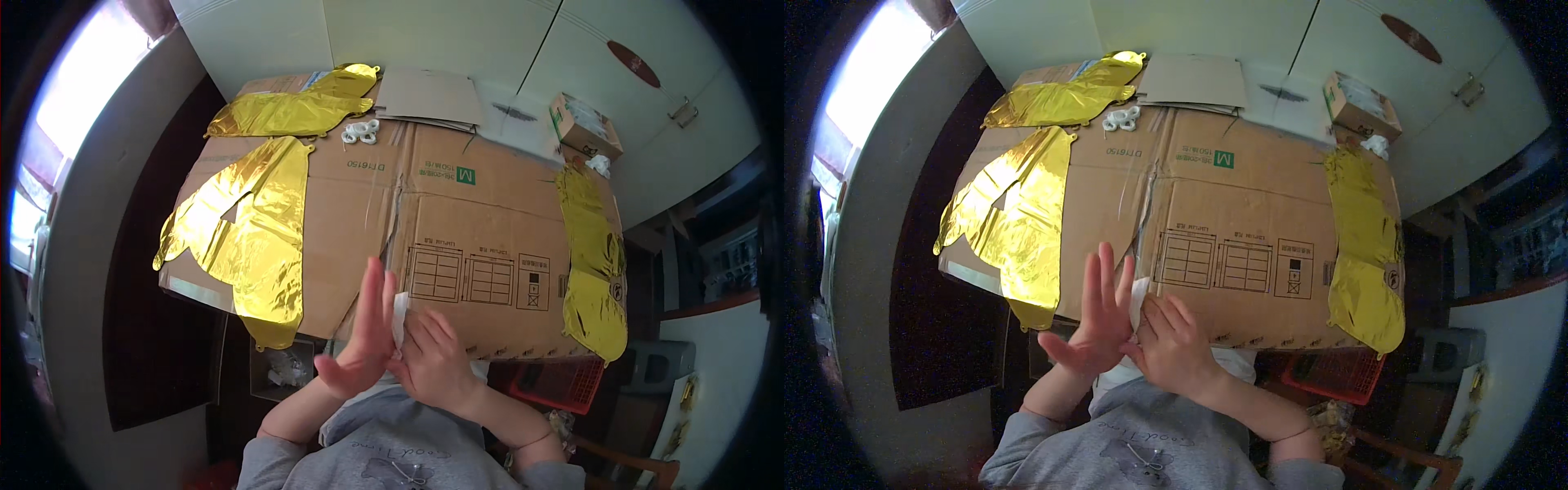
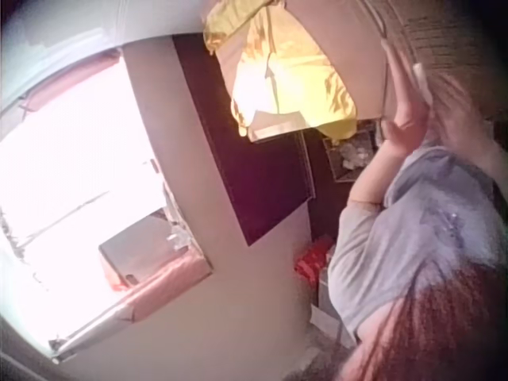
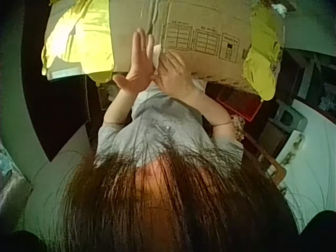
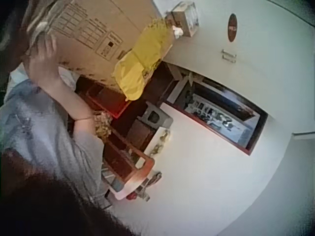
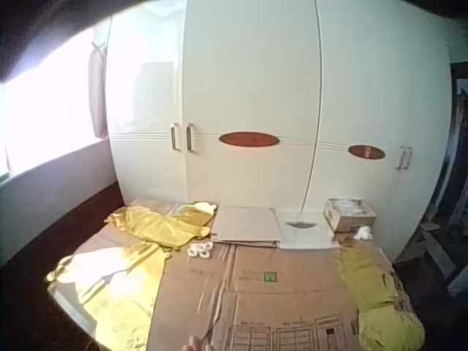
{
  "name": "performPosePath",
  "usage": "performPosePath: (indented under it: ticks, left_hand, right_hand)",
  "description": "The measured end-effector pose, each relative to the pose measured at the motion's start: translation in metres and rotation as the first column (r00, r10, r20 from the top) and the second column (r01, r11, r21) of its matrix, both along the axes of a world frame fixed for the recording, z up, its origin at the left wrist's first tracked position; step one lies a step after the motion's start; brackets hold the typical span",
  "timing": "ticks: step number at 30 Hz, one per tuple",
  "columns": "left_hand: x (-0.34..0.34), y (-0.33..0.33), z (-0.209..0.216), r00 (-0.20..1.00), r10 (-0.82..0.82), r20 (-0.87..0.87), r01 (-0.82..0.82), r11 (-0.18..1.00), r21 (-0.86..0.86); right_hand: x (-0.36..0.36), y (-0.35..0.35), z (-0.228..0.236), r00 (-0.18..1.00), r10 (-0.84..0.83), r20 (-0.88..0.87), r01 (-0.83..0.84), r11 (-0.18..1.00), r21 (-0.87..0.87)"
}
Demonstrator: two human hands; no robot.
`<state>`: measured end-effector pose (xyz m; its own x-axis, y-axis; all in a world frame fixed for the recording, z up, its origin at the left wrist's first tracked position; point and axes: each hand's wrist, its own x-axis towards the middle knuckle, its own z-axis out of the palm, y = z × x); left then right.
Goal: Organizing and smoothing out deflated gold foil balloons on a cardboard workspace.
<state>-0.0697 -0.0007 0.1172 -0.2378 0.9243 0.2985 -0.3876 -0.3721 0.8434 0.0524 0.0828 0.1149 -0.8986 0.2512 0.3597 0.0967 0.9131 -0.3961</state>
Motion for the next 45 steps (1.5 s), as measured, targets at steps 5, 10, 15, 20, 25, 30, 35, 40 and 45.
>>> performPosePath:
  ticks: [5,10,15,20,25,30,35,40,45]
  left_hand:
    - [0.005,-0.006,-0.009,0.962,-0.257,0.098,0.237,0.956,0.174]
    - [0.007,-0.011,-0.010,0.909,-0.406,0.090,0.385,0.904,0.186]
    - [-0.002,-0.013,-0.007,0.942,-0.316,-0.115,0.334,0.919,0.208]
    - [-0.002,-0.011,0.001,0.120,0.178,-0.977,-0.260,0.955,0.142]
    - [0.011,-0.004,-0.032,-0.005,0.323,-0.947,-0.367,0.880,0.302]
    - [0.008,0.006,-0.038,0.045,0.550,-0.834,-0.372,0.784,0.497]
    - [0.004,0.011,-0.040,0.207,0.539,-0.816,-0.419,0.803,0.424]
    - [0.012,0.012,-0.038,0.497,0.536,-0.683,-0.559,0.799,0.221]
    - [0.024,0.023,-0.046,0.483,0.761,-0.432,-0.706,0.631,0.322]
  right_hand:
    - [0.003,0.025,-0.022,0.950,0.296,-0.095,-0.311,0.897,-0.313]
    - [0.008,0.026,-0.036,0.945,0.275,-0.176,-0.326,0.816,-0.477]
    - [0.019,0.016,-0.061,0.990,-0.084,-0.114,-0.083,0.307,-0.948]
    - [0.014,0.007,-0.024,0.986,-0.164,0.006,-0.075,-0.481,-0.874]
    - [0.026,-0.004,-0.041,0.952,0.077,-0.295,-0.226,-0.471,-0.853]
    - [0.028,0.002,-0.045,0.907,0.241,-0.345,-0.245,-0.364,-0.899]
    - [0.026,0.003,-0.044,0.871,0.302,-0.387,-0.291,-0.317,-0.903]
    - [0.018,-0.007,-0.019,0.926,0.185,-0.330,-0.260,-0.320,-0.911]
    - [0.020,-0.011,-0.024,0.928,0.161,-0.335,-0.352,0.092,-0.931]
